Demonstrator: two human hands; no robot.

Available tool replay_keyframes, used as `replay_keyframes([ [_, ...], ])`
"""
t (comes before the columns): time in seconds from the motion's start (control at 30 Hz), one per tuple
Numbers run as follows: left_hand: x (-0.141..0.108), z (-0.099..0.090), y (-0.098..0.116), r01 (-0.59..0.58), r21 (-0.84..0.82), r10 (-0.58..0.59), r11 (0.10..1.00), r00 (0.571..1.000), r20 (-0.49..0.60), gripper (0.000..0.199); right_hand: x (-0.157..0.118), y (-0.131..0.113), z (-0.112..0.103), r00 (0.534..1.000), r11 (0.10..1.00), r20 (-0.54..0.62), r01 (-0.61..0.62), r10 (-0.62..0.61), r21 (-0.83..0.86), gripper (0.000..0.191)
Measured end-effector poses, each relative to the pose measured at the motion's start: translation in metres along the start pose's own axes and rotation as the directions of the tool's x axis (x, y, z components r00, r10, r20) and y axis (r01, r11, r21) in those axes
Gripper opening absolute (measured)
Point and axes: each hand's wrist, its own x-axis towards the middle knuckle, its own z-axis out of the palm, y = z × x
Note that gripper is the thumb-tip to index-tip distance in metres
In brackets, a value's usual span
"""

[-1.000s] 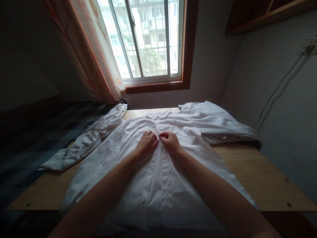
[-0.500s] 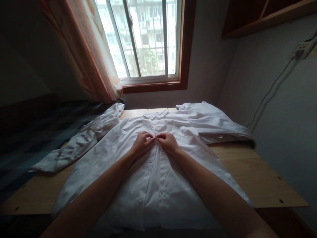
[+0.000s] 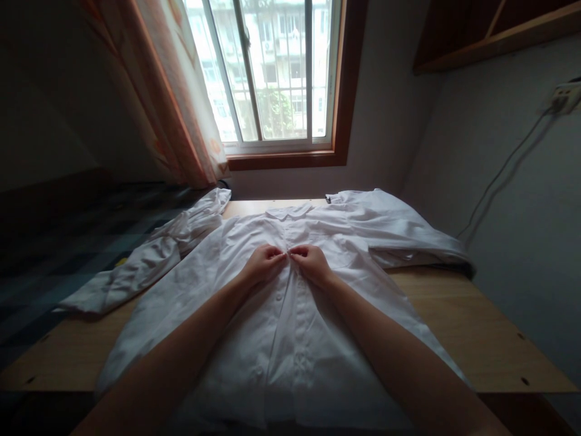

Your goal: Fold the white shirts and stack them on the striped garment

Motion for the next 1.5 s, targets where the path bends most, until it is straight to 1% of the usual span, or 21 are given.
replay_keyframes([
  [0.1, 0.0015, -0.0019, -0.0024, 0.023, -0.087, -0.022, 0.996, 1.0, 0.014, 0.023, 0.0001, -0.001, 0.0, 1.0, 1.0, 0.007, -0.006, 0.005, 0.024, 0.023],
  [0.2, 0.0008, -0.0036, -0.0016, 0.042, -0.134, -0.041, 0.99, 0.999, 0.008, 0.027, 0.0003, -0.0012, -0.0003, 1.0, 0.999, 0.019, -0.008, 0.007, 0.041, 0.024],
  [0.43, -0.0011, -0.0036, 0.0025, 0.044, -0.114, -0.042, 0.992, 0.999, 0.019, 0.03, -0.0011, -0.0032, -0.0005, 1.0, 0.997, 0.005, -0.01, 0.01, 0.078, 0.024],
  [0.57, -0.0007, -0.0011, 0.0001, 0.01, -0.098, -0.01, 0.995, 1.0, -0.002, 0.027, -0.0017, -0.0055, 0.0002, 1.0, 0.994, -0.017, 0.004, -0.002, 0.108, 0.024],
  [0.77, 0.0003, -0.0008, -0.0015, -0.006, -0.083, 0.005, 0.997, 1.0, -0.014, 0.029, -0.0019, -0.0028, 0.0009, 1.0, 0.999, 0.022, 0.016, -0.017, 0.03, 0.022],
  [0.87, 0.0002, -0.0028, 0.0005, 0.002, -0.092, -0.002, 0.996, 1.0, -0.003, 0.029, -0.0024, -0.0023, 0.0005, 1.0, 1.0, 0.019, 0.014, -0.014, 0.013, 0.02],
  [1.03, -0.0008, -0.005, 0.0032, 0.036, -0.166, -0.038, 0.985, 0.999, -0.014, 0.028, -0.0045, -0.0051, -0.0018, 0.999, 1.0, 0.025, 0.023, -0.023, 0.015, 0.021],
  [1.17, -0.0017, -0.0059, 0.0039, 0.065, -0.243, -0.063, 0.968, 0.998, 0.015, 0.032, -0.0057, -0.0059, -0.0022, 0.999, 1.0, 0.032, 0.021, -0.021, 0.019, 0.023],
  [1.27, -0.0027, -0.0064, 0.0048, 0.076, -0.267, -0.072, 0.961, 0.997, 0.024, 0.035, -0.0061, -0.0053, -0.0016, 0.999, 0.999, 0.041, 0.028, -0.029, 0.023, 0.024],
  [1.4, -0.0036, -0.007, 0.0063, 0.078, -0.251, -0.075, 0.965, 0.997, 0.02, 0.038, -0.0062, -0.004, -0.0013, 0.998, 0.999, 0.05, 0.029, -0.03, 0.024, 0.023],
  [1.5, -0.0036, -0.0074, 0.0068, 0.075, -0.225, -0.067, 0.971, 0.997, 0.043, 0.038, -0.0062, -0.0033, -0.0019, 0.998, 0.999, 0.05, 0.035, -0.035, 0.003, 0.022],
])
